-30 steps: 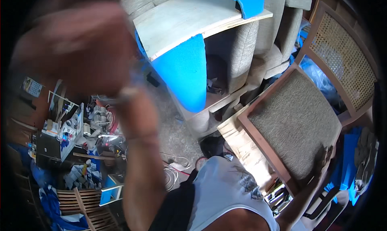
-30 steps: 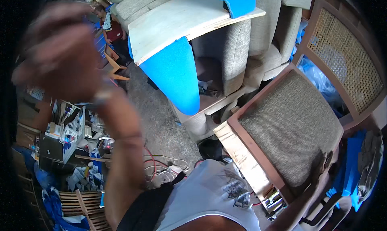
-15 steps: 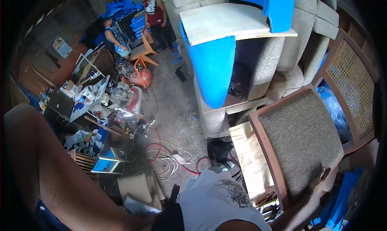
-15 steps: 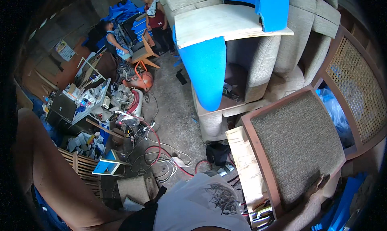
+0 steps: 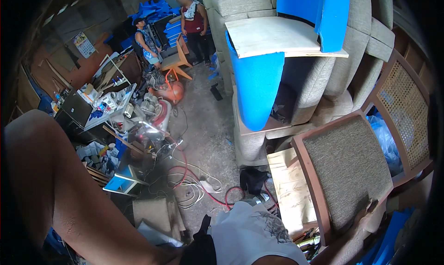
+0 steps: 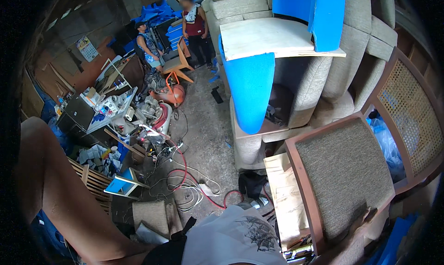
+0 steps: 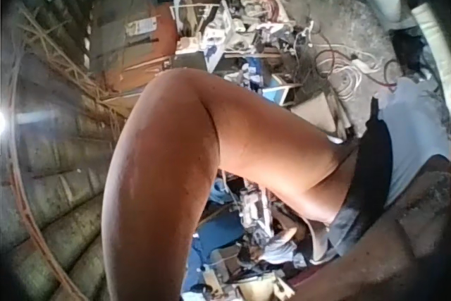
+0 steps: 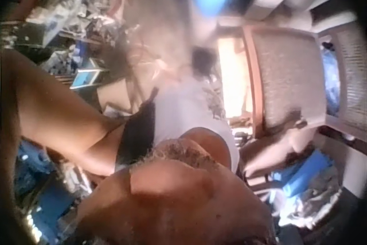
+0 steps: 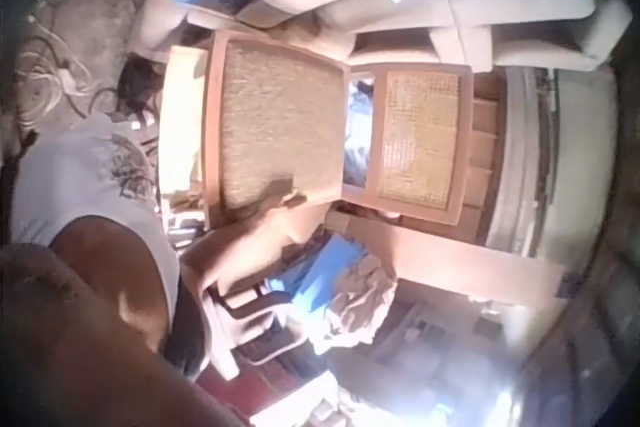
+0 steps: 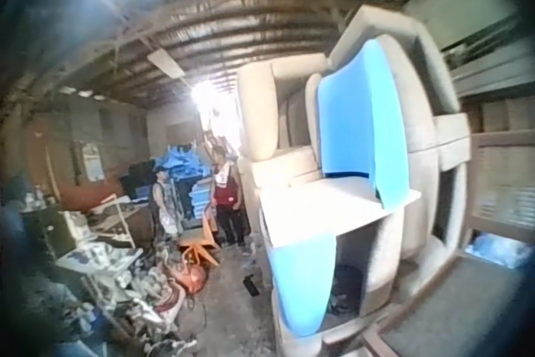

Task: Assembling and reupholstering a chair by attaching a cushioned seat to a wooden frame using a hammer and screwdriver.

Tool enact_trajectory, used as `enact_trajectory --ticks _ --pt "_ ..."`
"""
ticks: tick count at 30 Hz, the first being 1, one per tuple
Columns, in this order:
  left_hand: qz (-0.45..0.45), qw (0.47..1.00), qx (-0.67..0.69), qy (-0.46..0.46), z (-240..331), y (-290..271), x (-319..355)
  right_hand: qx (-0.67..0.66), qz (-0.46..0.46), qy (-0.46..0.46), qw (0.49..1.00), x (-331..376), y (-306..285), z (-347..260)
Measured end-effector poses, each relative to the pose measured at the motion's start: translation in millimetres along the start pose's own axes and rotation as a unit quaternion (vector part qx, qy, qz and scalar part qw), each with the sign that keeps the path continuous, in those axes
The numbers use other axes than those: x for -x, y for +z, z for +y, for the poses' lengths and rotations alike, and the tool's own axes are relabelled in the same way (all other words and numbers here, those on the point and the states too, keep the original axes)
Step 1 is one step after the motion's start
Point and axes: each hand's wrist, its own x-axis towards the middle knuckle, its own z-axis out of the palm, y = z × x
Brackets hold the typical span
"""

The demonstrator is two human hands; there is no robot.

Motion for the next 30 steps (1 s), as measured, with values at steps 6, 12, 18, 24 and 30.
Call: enact_trajectory --ticks 6,12,18,24,30 --pt "0.013 0.999 -0.033 0.002 19 -22 -4 0.004 0.014 -0.006 1.0 -11 3 -20" --pt "0.036 0.996 -0.083 -0.012 41 -57 8 0.015 0.004 -0.021 1.0 33 -13 -5" --pt "0.045 0.993 -0.11 -0.02 49 -72 8 0.025 0.017 -0.019 0.999 17 -10 -10" --pt "0.051 0.989 -0.135 -0.039 65 -84 21 0.046 0.024 -0.012 0.999 26 -23 -17" --pt "0.048 0.986 -0.142 -0.078 56 -83 44 0.09 0.036 0.009 0.995 41 -28 -52"
